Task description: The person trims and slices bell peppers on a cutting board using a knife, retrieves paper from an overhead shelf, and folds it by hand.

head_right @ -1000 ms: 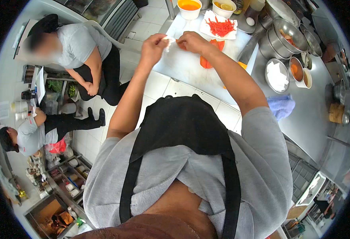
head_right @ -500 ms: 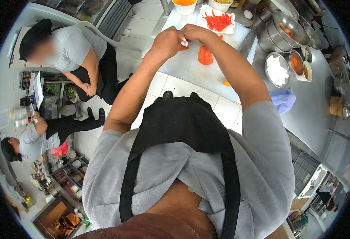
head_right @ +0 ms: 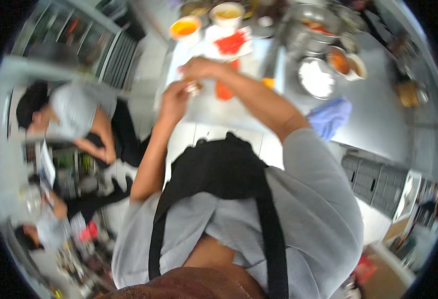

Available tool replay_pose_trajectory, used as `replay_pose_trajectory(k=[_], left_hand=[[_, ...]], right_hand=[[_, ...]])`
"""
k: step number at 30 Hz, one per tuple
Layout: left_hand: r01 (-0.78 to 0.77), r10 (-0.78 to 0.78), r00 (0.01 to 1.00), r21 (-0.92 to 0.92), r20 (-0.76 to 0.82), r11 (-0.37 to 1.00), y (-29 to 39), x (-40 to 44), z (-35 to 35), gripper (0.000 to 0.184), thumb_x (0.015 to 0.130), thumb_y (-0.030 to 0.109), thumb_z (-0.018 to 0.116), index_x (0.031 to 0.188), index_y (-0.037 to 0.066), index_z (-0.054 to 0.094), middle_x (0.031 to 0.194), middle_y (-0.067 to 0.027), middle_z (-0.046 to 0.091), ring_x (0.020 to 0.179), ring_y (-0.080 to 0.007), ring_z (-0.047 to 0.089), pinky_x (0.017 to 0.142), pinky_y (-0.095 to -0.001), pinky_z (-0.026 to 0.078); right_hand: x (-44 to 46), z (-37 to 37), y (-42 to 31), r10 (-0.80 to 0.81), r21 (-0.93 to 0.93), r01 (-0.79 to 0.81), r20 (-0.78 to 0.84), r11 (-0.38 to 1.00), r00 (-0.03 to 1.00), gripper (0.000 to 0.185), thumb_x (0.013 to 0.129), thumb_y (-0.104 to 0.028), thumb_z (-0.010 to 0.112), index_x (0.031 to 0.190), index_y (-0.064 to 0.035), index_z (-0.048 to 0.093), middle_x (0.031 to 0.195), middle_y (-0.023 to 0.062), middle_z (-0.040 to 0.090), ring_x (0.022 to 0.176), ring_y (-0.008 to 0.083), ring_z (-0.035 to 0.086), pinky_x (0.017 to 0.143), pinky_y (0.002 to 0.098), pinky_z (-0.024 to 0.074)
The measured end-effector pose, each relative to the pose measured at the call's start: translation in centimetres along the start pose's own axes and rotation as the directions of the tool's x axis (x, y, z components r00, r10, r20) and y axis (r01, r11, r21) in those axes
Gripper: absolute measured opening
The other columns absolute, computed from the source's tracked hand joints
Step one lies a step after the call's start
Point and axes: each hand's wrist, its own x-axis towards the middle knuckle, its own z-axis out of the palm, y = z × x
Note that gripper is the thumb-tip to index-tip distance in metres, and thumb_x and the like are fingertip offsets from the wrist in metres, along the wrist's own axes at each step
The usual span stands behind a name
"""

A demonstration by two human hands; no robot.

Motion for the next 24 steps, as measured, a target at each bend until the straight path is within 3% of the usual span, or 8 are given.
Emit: replay_pose_trajectory(k=[3, 5, 11, 13, 16, 19, 21, 24], left_hand=[[0.419, -0.417, 0.906, -0.294, 0.072, 0.859, 6.4, 2.4, -3.2, 0.021, 0.088, -0.002, 0.060, 0.107, 0.005, 0.064, 0.090, -0.0071, 0.069, 0.081, -0.0160, 0.062, 0.072, -0.0274, 0.050], [0.287, -0.266, 0.958, -0.332, 0.109, 0.899, 9.6, 2.8, -1.1, 0.023, 0.088, -0.001, 0.061, 0.110, 0.004, 0.063, 0.103, -0.0088, 0.068, 0.089, -0.0151, 0.062, 0.076, -0.0272, 0.050], [0.063, -0.062, 0.998, -0.123, 0.015, 0.990, 14.0, 0.7, -2.2, 0.031, 0.088, 0.007, 0.065, 0.119, 0.002, 0.062, 0.128, -0.0172, 0.058, 0.119, -0.0306, 0.056, 0.097, -0.0365, 0.045], [0.155, -0.149, 0.988, -0.138, 0.050, 0.978, 13.1, -1.8, -3.5, 0.029, 0.089, 0.008, 0.065, 0.117, 0.002, 0.062, 0.126, -0.0195, 0.059, 0.118, -0.0349, 0.056, 0.100, -0.0384, 0.045], [0.231, -0.233, 0.972, -0.094, -0.007, 0.968, 11.5, -7.5, -5.2, 0.026, 0.088, 0.005, 0.064, 0.114, -0.001, 0.063, 0.120, -0.0189, 0.062, 0.113, -0.0331, 0.059, 0.095, -0.0371, 0.047], [0.415, -0.425, 0.905, -0.156, -0.035, 0.896, 10.3, -14.2, -7.1, 0.024, 0.090, 0.008, 0.063, 0.112, -0.002, 0.064, 0.117, -0.0168, 0.064, 0.108, -0.0274, 0.062, 0.089, -0.0355, 0.049], [0.579, -0.606, 0.793, -0.235, -0.061, 0.781, 10.2, -18.9, -9.1, 0.024, 0.091, 0.009, 0.062, 0.112, -0.001, 0.064, 0.115, -0.0157, 0.066, 0.105, -0.0256, 0.063, 0.089, -0.0347, 0.049], [0.418, -0.445, 0.857, -0.153, -0.260, 0.895, 13.0, -24.5, -13.3, 0.025, 0.094, 0.012, 0.062, 0.115, -0.001, 0.063, 0.114, -0.0131, 0.066, 0.103, -0.0211, 0.063, 0.090, -0.0311, 0.050]], right_hand=[[-8.4, -0.8, -9.5, 0.331, 0.726, -0.140, -0.128, 0.673, 0.935, 0.057, 0.098, -0.047, 0.051, 0.138, -0.0071, 0.052, 0.133, 0.0132, 0.057, 0.115, 0.0310, 0.057, 0.085, 0.0443, 0.0558], [-11.8, 0.4, -8.9, 0.187, 0.961, -0.028, -0.025, 0.274, 0.982, 0.054, 0.100, -0.039, 0.051, 0.141, -0.0039, 0.045, 0.128, 0.0119, 0.057, 0.115, 0.0285, 0.057, 0.079, 0.0409, 0.0586], [-21.3, -12.6, -6.3, 0.191, 0.463, 0.323, -0.767, 0.825, 0.612, 0.040, 0.099, -0.030, 0.053, 0.129, -0.0031, 0.054, 0.104, 0.0107, 0.068, 0.088, 0.0186, 0.068, 0.071, 0.0322, 0.0569], [-23.1, -18.6, -4.9, 0.107, 0.023, -0.215, -0.917, 0.976, 0.385, 0.070, 0.089, -0.041, 0.068, 0.142, -0.0035, 0.044, 0.124, 0.0175, 0.061, 0.112, 0.0243, 0.060, 0.095, 0.0326, 0.0472], [-25.3, -20.7, -4.8, 0.080, -0.041, -0.359, -0.945, 0.932, 0.317, 0.077, 0.084, -0.045, 0.072, 0.143, -0.0045, 0.044, 0.137, 0.0203, 0.052, 0.124, 0.0250, 0.052, 0.103, 0.0338, 0.0406], [-26.5, -16.0, -10.3, 0.282, 0.204, -0.201, -0.799, 0.958, 0.532, 0.072, 0.087, -0.040, 0.071, 0.143, -0.0031, 0.045, 0.142, 0.0185, 0.049, 0.128, 0.0232, 0.049, 0.105, 0.0335, 0.0395], [-24.5, -7.2, -12.7, 0.020, 0.179, 0.118, -0.624, 0.977, 0.781, 0.063, 0.090, -0.037, 0.068, 0.140, -0.0034, 0.050, 0.143, 0.0121, 0.051, 0.130, 0.0231, 0.048, 0.106, 0.0343, 0.0377], [-19.0, 11.0, -17.4, 0.019, 0.684, -0.118, 0.150, 0.720, 0.988, 0.052, 0.097, -0.038, 0.060, 0.136, -0.0054, 0.054, 0.130, 0.0071, 0.061, 0.118, 0.0167, 0.057, 0.099, 0.0327, 0.0444]])
